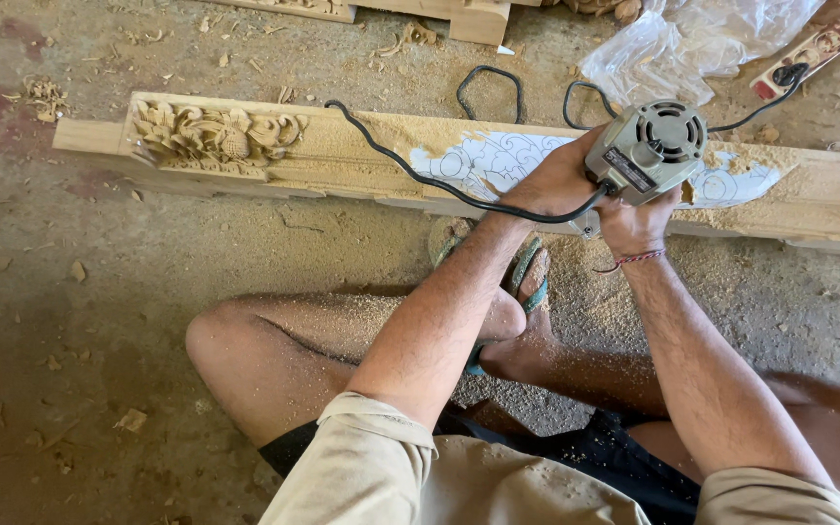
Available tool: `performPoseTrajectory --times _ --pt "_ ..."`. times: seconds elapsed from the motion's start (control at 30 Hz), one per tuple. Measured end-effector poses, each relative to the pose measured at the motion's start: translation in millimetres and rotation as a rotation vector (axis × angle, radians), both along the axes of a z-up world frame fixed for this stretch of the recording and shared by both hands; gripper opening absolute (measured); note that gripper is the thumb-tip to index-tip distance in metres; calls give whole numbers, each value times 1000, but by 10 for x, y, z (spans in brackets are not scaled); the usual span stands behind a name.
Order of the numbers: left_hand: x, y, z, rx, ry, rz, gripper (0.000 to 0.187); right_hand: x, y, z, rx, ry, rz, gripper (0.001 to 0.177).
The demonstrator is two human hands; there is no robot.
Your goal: The person uses a handheld rotary tool to carve decorative patterns into a long wood beam while sitting on the floor.
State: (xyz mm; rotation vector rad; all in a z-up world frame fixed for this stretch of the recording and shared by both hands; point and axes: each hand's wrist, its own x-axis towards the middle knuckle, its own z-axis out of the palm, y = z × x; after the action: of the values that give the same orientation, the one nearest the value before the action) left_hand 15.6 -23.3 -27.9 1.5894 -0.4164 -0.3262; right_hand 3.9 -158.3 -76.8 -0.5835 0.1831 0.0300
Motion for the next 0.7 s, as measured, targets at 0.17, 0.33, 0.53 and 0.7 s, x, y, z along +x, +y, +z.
performPoseTrajectory --times 0.17,0.33,0.53,0.7 --pt "-89 59 102 -5 -3 -13 93 -192 148 168 -329 -135 -23 57" --pt "-176 242 123 -33 11 15 95 -288 396 379 -573 -250 -32 57" --pt "63 -18 -387 -112 25 22 97 -404 550 681 -901 -416 -58 59" --pt "-208 338 170 -250 144 112 80 -315 631 937 -1155 -521 -112 60"
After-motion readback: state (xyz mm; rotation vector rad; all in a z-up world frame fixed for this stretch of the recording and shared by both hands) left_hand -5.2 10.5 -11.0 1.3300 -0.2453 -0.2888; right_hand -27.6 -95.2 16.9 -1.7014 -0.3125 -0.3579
